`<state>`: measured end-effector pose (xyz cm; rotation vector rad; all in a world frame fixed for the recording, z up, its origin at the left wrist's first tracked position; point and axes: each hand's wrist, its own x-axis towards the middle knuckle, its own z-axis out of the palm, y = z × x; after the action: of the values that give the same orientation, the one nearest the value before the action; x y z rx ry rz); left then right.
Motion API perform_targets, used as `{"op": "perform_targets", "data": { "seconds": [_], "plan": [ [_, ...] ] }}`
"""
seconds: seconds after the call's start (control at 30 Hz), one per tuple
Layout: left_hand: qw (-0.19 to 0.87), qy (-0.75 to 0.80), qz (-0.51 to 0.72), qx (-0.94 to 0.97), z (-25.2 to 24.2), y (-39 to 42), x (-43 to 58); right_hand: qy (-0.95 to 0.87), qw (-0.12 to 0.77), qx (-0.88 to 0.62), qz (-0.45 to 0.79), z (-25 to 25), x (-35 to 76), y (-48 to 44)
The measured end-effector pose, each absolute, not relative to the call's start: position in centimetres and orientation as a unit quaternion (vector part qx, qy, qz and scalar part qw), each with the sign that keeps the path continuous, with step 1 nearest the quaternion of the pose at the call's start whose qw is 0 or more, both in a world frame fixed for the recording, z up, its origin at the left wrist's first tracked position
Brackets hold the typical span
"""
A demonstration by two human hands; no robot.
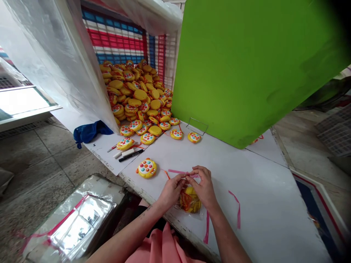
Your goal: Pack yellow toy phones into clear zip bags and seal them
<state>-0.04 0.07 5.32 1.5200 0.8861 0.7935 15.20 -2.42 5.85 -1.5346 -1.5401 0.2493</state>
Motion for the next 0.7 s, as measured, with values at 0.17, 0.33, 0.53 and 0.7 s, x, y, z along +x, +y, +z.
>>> {"op": "perform_targets", "data": {
  "seconds": [0.17, 0.33, 0.53, 0.7],
  "plan": [
    [0.568, 0.368, 0.342, 0.652, 5.1, 0.2, 0.1, -0.635, 0.458, -0.612, 0.11, 5.9, 15.3, -2.7],
    [0.583, 0.368, 0.323, 0.648, 5.2, 0.1, 0.1, -0.649, 0.449, -0.607, 0.092, 5.2, 15.1, -2.5],
    [0.654, 0.38, 0.313, 0.574, 3.7, 0.4, 0.3, -0.51, 0.421, -0.75, -0.026, 2.4, 21.7, -3.5],
    [0.699, 0.414, 0.323, 0.485, 1.7, 1.3, -0.1, -0.4, 0.367, -0.838, -0.051, 0.4, 30.7, -9.8]
  ]
}}
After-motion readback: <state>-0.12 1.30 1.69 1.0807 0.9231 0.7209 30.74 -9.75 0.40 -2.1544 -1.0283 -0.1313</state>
